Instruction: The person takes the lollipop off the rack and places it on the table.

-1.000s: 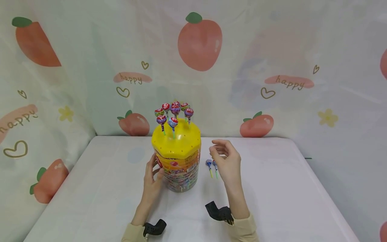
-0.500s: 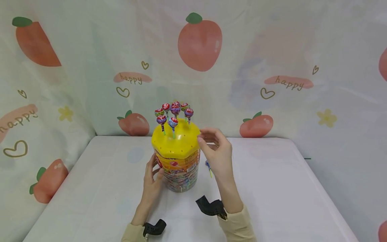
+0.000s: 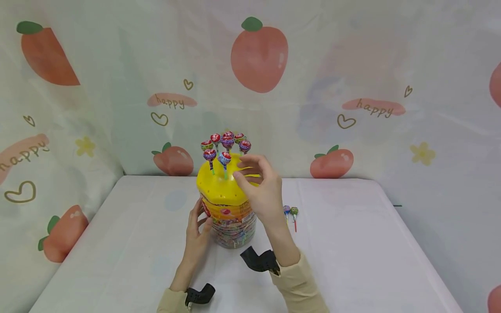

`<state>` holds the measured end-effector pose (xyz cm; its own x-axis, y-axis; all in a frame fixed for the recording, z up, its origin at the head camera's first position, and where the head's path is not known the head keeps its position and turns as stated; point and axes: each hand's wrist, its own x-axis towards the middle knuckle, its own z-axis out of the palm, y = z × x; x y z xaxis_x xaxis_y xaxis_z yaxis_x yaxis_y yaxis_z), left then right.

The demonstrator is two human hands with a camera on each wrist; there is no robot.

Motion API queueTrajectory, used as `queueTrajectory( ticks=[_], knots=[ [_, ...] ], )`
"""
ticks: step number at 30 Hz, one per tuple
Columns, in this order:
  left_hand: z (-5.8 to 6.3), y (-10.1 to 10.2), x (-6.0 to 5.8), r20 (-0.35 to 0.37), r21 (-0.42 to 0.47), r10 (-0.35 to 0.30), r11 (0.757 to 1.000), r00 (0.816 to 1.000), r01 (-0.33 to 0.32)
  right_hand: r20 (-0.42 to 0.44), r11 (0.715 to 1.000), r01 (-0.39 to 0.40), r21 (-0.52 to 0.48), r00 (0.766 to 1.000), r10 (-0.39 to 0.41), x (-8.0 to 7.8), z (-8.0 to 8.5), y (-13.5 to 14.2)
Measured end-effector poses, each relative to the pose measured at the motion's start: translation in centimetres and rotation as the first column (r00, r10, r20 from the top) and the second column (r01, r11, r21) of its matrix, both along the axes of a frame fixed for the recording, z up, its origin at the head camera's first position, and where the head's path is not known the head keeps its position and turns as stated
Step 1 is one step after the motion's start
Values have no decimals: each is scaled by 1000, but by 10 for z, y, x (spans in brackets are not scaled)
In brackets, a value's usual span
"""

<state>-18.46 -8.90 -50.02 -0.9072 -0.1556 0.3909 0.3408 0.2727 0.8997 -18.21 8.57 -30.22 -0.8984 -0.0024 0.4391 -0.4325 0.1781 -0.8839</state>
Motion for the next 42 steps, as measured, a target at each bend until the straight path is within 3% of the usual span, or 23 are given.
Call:
queueTrajectory(
  ticks=[17, 26, 33, 42],
  knots=[
    [-1, -1, 0, -10, -53, 22, 998, 1000, -23, -120, 1000, 17, 9, 993, -16, -7, -1, -27],
    [-2, -1, -1, -21, -48, 21, 999, 1000, -22, -130, 999, 45, 20, 991, -42, -9, -1, -30],
    [-1, -1, -2, 0, -55, 30, 998, 1000, -30, -172, 999, 46, -26, 984, -50, -11, 1, -29],
    [0, -1, -2, 16, -27, 21, 999, 1000, -21, -180, 996, 77, -45, 980, -84, -4, 9, -22]
  ],
)
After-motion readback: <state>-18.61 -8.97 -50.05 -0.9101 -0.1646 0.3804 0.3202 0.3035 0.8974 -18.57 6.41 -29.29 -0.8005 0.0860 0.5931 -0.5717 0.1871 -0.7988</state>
